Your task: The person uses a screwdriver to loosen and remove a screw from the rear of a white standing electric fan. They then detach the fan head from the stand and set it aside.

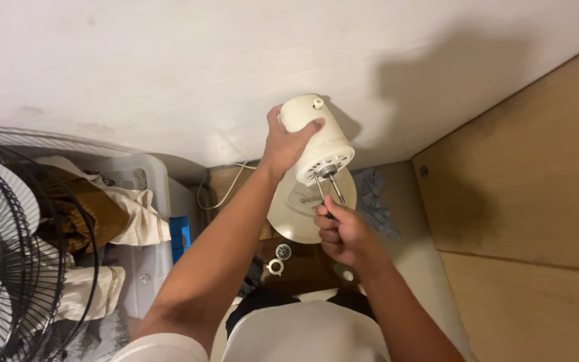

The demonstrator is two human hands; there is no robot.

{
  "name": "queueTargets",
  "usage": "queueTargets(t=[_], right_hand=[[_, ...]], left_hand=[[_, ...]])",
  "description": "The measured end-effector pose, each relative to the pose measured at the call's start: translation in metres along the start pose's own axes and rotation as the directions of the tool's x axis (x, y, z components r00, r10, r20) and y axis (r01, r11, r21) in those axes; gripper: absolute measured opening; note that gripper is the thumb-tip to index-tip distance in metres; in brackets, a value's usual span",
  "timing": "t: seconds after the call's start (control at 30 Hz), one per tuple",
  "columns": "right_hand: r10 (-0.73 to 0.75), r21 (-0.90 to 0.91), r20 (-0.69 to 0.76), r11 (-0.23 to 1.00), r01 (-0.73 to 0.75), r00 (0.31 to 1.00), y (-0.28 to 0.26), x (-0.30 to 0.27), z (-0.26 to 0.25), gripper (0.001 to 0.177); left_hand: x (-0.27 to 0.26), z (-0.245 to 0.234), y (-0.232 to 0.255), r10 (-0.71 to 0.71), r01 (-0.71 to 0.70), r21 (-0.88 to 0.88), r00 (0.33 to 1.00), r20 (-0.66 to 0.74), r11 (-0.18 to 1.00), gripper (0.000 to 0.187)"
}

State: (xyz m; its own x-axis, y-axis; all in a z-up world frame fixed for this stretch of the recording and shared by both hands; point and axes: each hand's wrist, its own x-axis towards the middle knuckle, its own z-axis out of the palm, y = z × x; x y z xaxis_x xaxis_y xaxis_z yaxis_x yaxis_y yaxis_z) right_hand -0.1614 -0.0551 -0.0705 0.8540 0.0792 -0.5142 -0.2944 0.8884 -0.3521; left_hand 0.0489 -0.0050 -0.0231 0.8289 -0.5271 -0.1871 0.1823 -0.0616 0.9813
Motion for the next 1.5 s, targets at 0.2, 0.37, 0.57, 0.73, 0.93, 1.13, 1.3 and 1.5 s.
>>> queueTargets(t=[0.2,0.37,0.57,0.73,0.93,1.13,1.3,1.5], right_hand=[[-0.195,-0.321,-0.202,0.939,0.124,0.960,-0.002,-0.012,0.008,0.019],[-0.826,-0.961,0.273,-0.258,0.100,0.493,0.029,-0.019,0.028,0.023],[-0.832,-0.924,0.039,-0.241,-0.297,0.554,0.020,-0.019,0.030,0.026],[-0.824,-0.957,0.061,-0.208,-0.201,0.564,0.011,-0.015,0.022,0.031],[-0.761,-1.000,0.027,-0.016,0.024,0.648,0.006,-0.012,0.003,0.044],[-0.462,-0.790,-0.175,0.593,0.156,0.869,-0.007,-0.010,-0.011,0.048],[-0.295,-0.632,-0.333,0.775,0.020,0.895,-0.014,-0.014,-0.006,0.039],[-0.797,-0.985,0.175,-0.139,0.107,0.578,0.002,-0.029,0.010,0.024]], left_hand=[[-0.005,0.002,0.006,-0.036,0.036,-0.001,0.999,-0.034,0.999,0.098],[-0.014,0.009,0.006,-0.017,0.020,0.026,0.993,-0.120,0.999,0.096],[-0.016,0.017,-0.006,0.024,-0.014,0.050,0.982,-0.188,0.999,0.099],[-0.013,0.020,-0.017,0.123,-0.113,0.059,0.972,-0.201,0.992,0.097],[-0.016,0.019,-0.018,0.117,-0.109,0.052,0.976,-0.185,0.993,0.095],[-0.016,0.019,-0.016,0.104,-0.097,0.048,0.979,-0.175,0.994,0.095],[-0.018,0.019,-0.013,0.110,-0.100,0.062,0.979,-0.174,0.993,0.094],[-0.003,0.011,-0.005,0.129,-0.061,0.324,0.973,-0.192,0.944,0.093]])
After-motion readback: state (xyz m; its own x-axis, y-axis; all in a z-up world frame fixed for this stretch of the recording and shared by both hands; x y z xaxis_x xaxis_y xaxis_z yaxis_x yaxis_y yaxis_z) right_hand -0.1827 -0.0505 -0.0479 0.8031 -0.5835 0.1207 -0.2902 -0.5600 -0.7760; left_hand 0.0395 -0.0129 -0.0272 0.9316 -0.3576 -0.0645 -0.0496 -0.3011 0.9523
